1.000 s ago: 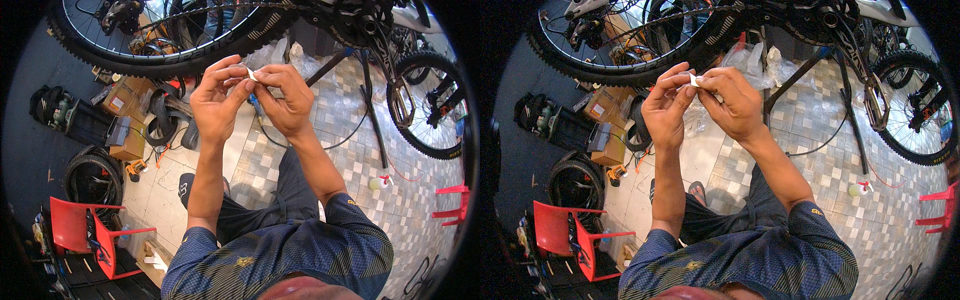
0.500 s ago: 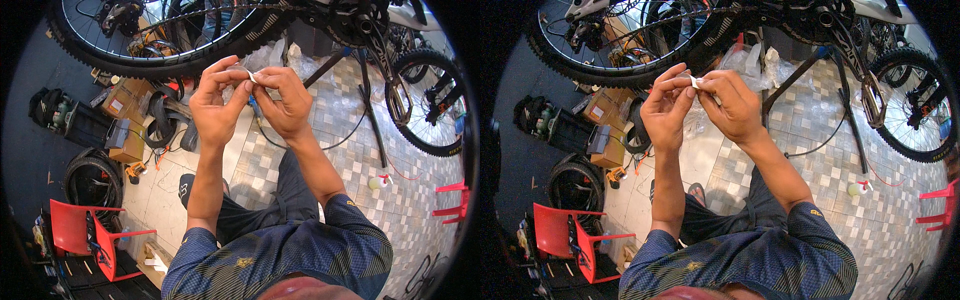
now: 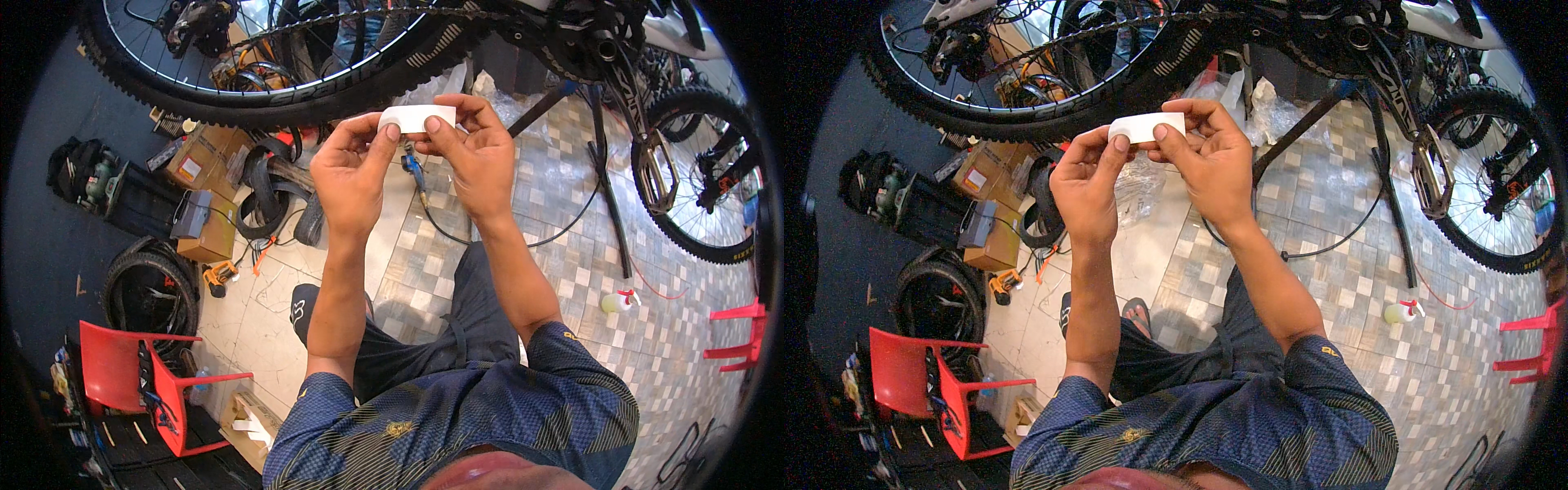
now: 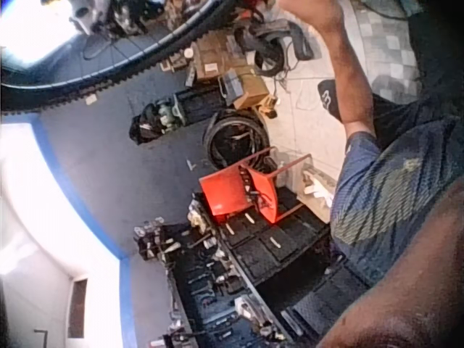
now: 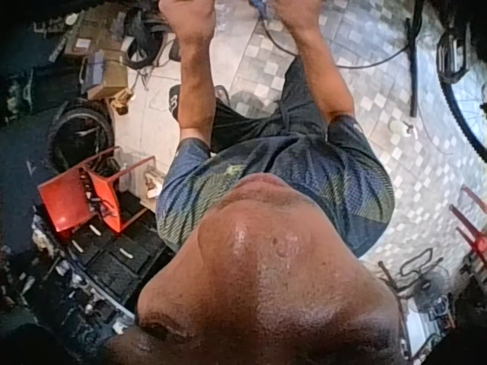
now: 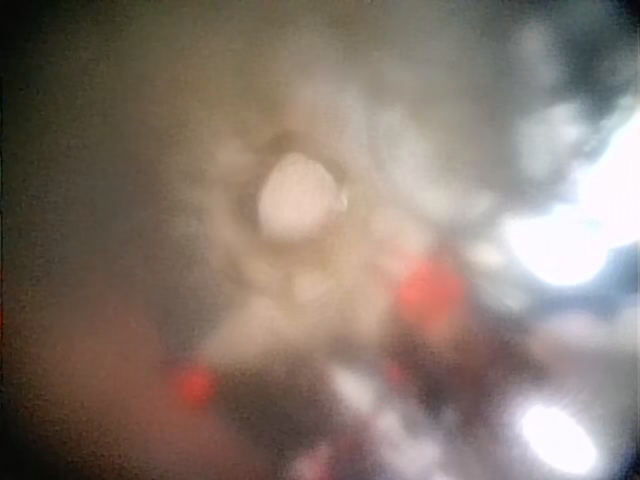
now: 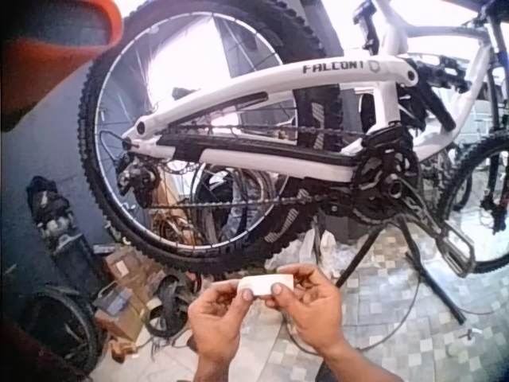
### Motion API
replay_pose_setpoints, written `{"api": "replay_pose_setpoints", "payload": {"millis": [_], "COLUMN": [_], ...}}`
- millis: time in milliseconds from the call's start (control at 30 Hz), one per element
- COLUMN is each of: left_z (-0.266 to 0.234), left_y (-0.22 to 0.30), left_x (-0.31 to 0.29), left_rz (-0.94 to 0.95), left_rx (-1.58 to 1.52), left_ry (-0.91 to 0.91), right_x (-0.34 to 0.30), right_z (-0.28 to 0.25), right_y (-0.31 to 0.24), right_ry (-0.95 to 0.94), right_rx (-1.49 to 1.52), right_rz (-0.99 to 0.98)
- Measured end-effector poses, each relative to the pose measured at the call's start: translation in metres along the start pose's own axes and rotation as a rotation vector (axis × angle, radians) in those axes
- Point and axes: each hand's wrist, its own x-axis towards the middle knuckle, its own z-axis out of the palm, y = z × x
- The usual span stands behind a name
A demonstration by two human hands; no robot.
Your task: The person cuts a piece of white tape with scissors and applies it to the bicycle frame. They repeat this process, cutting and applying multiple pieces of tape to the frame.
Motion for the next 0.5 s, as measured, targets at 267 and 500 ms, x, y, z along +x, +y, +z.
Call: {"api": "replay_pose_setpoints", "payload": {"millis": [267, 500], "left_z": [-0.0003, 0.0078], "left_y": [0.0040, 0.0041], "left_x": [0.0030, -0.0040], "left_rz": [0.017, -0.060], "left_rx": [0.077, -0.181], "left_ry": [-0.030, 0.009], "right_x": [0.0048, 0.0012], "right_z": [-0.0090, -0.0049], "right_y": [-0.0001, -0.0061], "right_ry": [-0.110, -0.098], "right_rx": [-0.408, -0.266], "right_rz": [-0.152, -0.020]}}
